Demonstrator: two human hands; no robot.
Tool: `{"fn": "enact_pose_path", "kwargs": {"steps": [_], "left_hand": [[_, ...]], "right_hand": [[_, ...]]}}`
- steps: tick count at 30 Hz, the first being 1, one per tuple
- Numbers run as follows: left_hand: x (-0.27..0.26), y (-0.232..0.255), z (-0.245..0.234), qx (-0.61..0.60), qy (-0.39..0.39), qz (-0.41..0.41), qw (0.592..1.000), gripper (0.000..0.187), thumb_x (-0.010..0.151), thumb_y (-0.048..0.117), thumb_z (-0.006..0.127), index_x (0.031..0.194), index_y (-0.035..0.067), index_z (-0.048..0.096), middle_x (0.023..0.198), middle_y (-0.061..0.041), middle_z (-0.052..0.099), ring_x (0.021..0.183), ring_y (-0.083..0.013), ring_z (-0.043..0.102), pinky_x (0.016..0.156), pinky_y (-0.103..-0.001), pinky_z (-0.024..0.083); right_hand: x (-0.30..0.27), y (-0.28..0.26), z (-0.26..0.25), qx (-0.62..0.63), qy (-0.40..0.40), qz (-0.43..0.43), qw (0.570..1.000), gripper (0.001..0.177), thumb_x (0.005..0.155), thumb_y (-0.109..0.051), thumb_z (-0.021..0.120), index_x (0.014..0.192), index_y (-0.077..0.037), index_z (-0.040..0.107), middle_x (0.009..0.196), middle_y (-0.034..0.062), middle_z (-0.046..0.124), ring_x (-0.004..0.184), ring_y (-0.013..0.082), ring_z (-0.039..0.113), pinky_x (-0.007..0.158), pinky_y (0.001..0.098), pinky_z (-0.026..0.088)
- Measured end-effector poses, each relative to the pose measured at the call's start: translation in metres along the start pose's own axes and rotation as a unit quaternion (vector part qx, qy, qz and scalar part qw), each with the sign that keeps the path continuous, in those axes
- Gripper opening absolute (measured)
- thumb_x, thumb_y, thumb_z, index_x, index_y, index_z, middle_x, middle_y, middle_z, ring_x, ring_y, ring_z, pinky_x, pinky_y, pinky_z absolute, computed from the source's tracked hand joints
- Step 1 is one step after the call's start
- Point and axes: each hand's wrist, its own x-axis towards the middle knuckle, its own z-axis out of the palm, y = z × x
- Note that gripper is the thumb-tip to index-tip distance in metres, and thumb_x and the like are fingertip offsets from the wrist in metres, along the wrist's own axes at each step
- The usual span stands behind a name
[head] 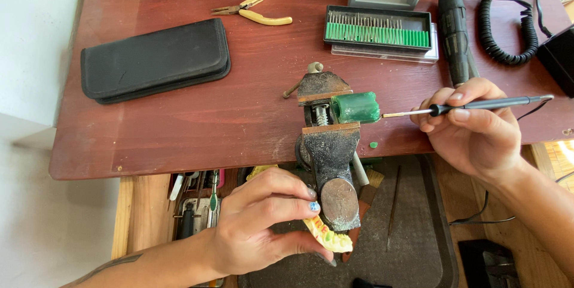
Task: The person holds a yellow denture in the left hand and uses a small metal tool in the right hand to scrape and smooth the inner surface of the denture. The person repeatedly dips the tool into a green paste held in a bench vise and continues scraping the denture throughout the clip.
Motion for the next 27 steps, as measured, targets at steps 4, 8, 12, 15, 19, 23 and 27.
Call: {"fn": "enact_pose_path", "kwargs": {"steps": [4,8,12,15,19,23,27], "left_hand": [[0.002,0.001,-0.001,-0.004,-0.001,0.007,1.000,0.042,0.076,0.027,0.085,0.103,0.005,0.062,0.102,-0.014,0.062,0.083,-0.0240,0.068,0.076,-0.033,0.059],[0.004,0.003,0.001,-0.004,0.015,0.005,1.000,0.040,0.076,0.027,0.085,0.101,0.005,0.062,0.100,-0.014,0.062,0.080,-0.0240,0.067,0.073,-0.033,0.059],[0.005,0.005,0.000,-0.012,0.021,0.005,1.000,0.039,0.077,0.027,0.084,0.101,0.005,0.062,0.099,-0.014,0.062,0.080,-0.0230,0.068,0.073,-0.032,0.060],[0.004,0.005,-0.001,-0.020,0.017,0.000,1.000,0.040,0.077,0.025,0.084,0.103,0.005,0.060,0.101,-0.014,0.061,0.080,-0.0233,0.067,0.073,-0.031,0.060],[0.004,0.005,-0.001,-0.040,0.009,-0.010,0.999,0.036,0.082,0.021,0.082,0.109,0.006,0.062,0.103,-0.013,0.060,0.083,-0.0216,0.066,0.076,-0.029,0.059],[0.001,0.004,-0.002,-0.036,0.003,-0.008,0.999,0.039,0.081,0.020,0.084,0.110,0.006,0.062,0.104,-0.013,0.060,0.083,-0.0225,0.065,0.077,-0.030,0.059],[0.000,0.002,-0.001,-0.057,0.004,-0.018,0.998,0.037,0.082,0.018,0.082,0.110,0.006,0.062,0.105,-0.014,0.060,0.086,-0.0235,0.066,0.078,-0.031,0.060]], "right_hand": [[0.001,-0.005,0.015,0.001,0.015,0.005,1.000,0.015,0.084,-0.002,0.061,0.098,-0.005,0.068,0.081,0.0172,0.065,0.073,0.0237,0.060,0.067,0.0330,0.047],[0.001,-0.019,0.058,-0.012,-0.088,0.014,0.996,0.019,0.092,-0.008,0.062,0.108,-0.010,0.072,0.086,0.0089,0.073,0.078,0.0209,0.070,0.089,0.0417,0.050],[-0.008,-0.022,0.093,-0.078,-0.097,0.023,0.992,0.012,0.086,-0.013,0.067,0.097,-0.008,0.065,0.071,0.0132,0.068,0.067,0.0276,0.068,0.073,0.0434,0.048],[-0.008,-0.024,0.103,-0.104,-0.108,0.044,0.988,0.012,0.087,-0.017,0.067,0.095,-0.009,0.064,0.070,0.0114,0.069,0.077,0.0322,0.071,0.084,0.0473,0.053],[-0.007,-0.018,0.111,-0.085,-0.115,0.060,0.988,0.009,0.086,-0.016,0.064,0.092,-0.010,0.061,0.065,0.0094,0.065,0.078,0.0284,0.061,0.097,0.0523,0.045],[-0.008,-0.009,0.113,-0.052,-0.112,0.068,0.990,0.009,0.084,-0.013,0.065,0.092,-0.008,0.063,0.064,0.0120,0.063,0.075,0.0290,0.055,0.077,0.0418,0.045],[-0.007,-0.007,0.116,-0.032,-0.125,0.073,0.989,0.008,0.085,-0.011,0.064,0.092,-0.007,0.061,0.066,0.0130,0.061,0.079,0.0293,0.056,0.077,0.0462,0.049]]}}
